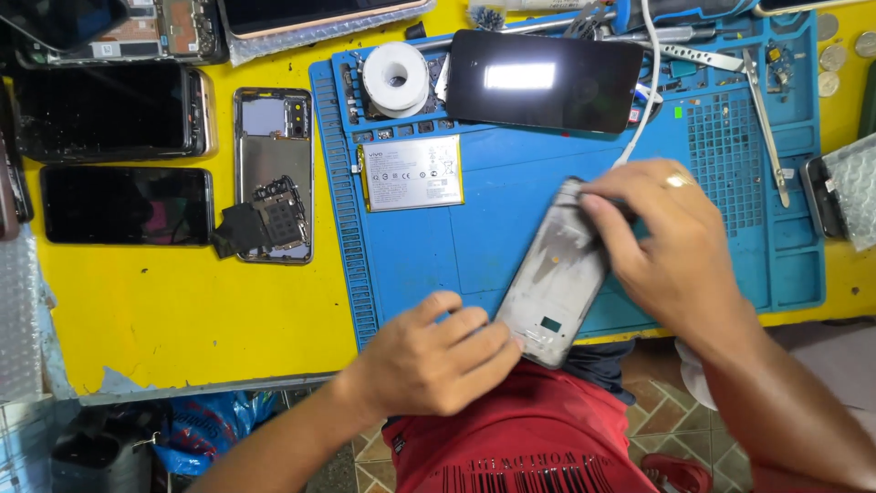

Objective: The person scrapes adhesive residue from the back of a smartphone using a metal tool. They rotate the phone to access different areas and briefly handle a power bank before returning to scraping.

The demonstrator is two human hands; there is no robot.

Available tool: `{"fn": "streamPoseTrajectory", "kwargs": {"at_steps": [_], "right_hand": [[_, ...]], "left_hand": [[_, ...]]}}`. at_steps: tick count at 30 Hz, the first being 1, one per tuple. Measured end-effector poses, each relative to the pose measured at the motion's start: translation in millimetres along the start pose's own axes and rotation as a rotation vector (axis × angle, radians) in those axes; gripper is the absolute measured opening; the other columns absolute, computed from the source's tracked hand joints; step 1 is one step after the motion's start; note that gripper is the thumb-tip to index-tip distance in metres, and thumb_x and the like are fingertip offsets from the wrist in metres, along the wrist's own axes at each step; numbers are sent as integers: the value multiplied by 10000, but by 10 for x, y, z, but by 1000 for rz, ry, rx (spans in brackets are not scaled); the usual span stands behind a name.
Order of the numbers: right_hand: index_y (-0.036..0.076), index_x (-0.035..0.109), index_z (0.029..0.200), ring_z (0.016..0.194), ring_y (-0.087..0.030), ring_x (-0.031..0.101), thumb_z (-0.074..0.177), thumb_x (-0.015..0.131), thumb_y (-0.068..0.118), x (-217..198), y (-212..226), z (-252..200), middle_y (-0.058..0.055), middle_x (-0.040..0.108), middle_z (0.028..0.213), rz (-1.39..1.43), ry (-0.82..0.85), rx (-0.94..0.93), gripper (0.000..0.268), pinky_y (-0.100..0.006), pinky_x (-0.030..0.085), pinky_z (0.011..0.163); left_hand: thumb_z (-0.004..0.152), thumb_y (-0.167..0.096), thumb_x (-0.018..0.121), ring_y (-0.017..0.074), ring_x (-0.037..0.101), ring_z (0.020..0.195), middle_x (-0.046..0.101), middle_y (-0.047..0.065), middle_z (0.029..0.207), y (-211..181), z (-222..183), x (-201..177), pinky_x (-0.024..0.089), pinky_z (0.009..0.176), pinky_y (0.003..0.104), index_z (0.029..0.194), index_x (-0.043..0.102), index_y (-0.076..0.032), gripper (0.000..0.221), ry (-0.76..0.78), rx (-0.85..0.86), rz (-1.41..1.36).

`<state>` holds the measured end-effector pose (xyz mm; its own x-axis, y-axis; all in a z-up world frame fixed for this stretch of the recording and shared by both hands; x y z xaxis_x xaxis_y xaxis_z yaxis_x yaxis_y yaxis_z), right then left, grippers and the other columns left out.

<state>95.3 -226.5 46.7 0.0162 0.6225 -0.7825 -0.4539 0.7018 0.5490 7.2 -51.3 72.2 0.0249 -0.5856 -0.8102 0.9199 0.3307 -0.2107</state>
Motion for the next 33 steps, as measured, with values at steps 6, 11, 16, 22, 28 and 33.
{"fn": "streamPoseTrajectory", "kwargs": {"at_steps": [6, 11, 16, 22, 28, 33], "right_hand": [[92, 696, 1079, 914, -297, 604, 1045, 676, 143, 453, 186, 297, -67, 629, 982, -21, 145, -153, 65, -411, 482, 686], [16, 688, 1096, 872, -300, 570, 1061, 685, 66, 537, 214, 321, -108, 656, 1009, 9, 116, -247, 62, -409, 476, 735], [-4, 685, 1159, 944, -382, 549, 1070, 688, 39, 255, 199, 26, -187, 632, 1127, 5, 59, -244, 98, -473, 465, 866], [23, 727, 1127, 867, -288, 587, 1049, 452, 118, 231, 355, -593, -101, 714, 1056, 11, 195, -275, 302, -418, 416, 807], [58, 708, 1187, 889, -259, 592, 1002, 666, 145, 317, 345, -836, -41, 717, 1107, -34, 190, -248, 209, -406, 449, 799], [53, 721, 1146, 837, -255, 585, 993, 683, 143, 316, 369, -847, -50, 726, 1082, -39, 174, -249, 182, -391, 448, 766]], "left_hand": [[1079, -63, 616, 226, 521, 718, 568, 45, 799, -183, 37, 253, 423, 706, 355, 903, 690, -48, 192, -91, -131, -11], [1072, -48, 624, 237, 519, 720, 554, 67, 799, -119, 73, 359, 430, 691, 360, 905, 668, -29, 174, -93, -199, -45], [1042, -231, 723, 246, 579, 784, 667, 70, 962, 117, -35, 347, 397, 686, 370, 997, 705, -47, 191, -31, -281, -214], [808, -455, 907, 301, 556, 1309, 608, 62, 1446, 539, -150, 468, 407, 1016, 468, 1312, 680, -171, 622, 269, -339, -52], [798, -567, 889, 280, 531, 1361, 583, 70, 1492, 543, -132, 591, 395, 1031, 470, 1342, 688, -112, 738, 285, -336, -75], [821, -559, 865, 293, 546, 1362, 593, 64, 1480, 529, -131, 578, 418, 1041, 499, 1362, 679, -189, 681, 276, -335, -31]]}}
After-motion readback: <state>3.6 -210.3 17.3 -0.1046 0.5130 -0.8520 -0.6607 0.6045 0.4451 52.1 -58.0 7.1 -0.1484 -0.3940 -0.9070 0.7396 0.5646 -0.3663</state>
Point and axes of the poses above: each hand's wrist, its own z-axis towards the middle knuckle, its own x-axis out of the palm, y = z × x, the point moved 8 cm from there along z, towards the middle knuckle
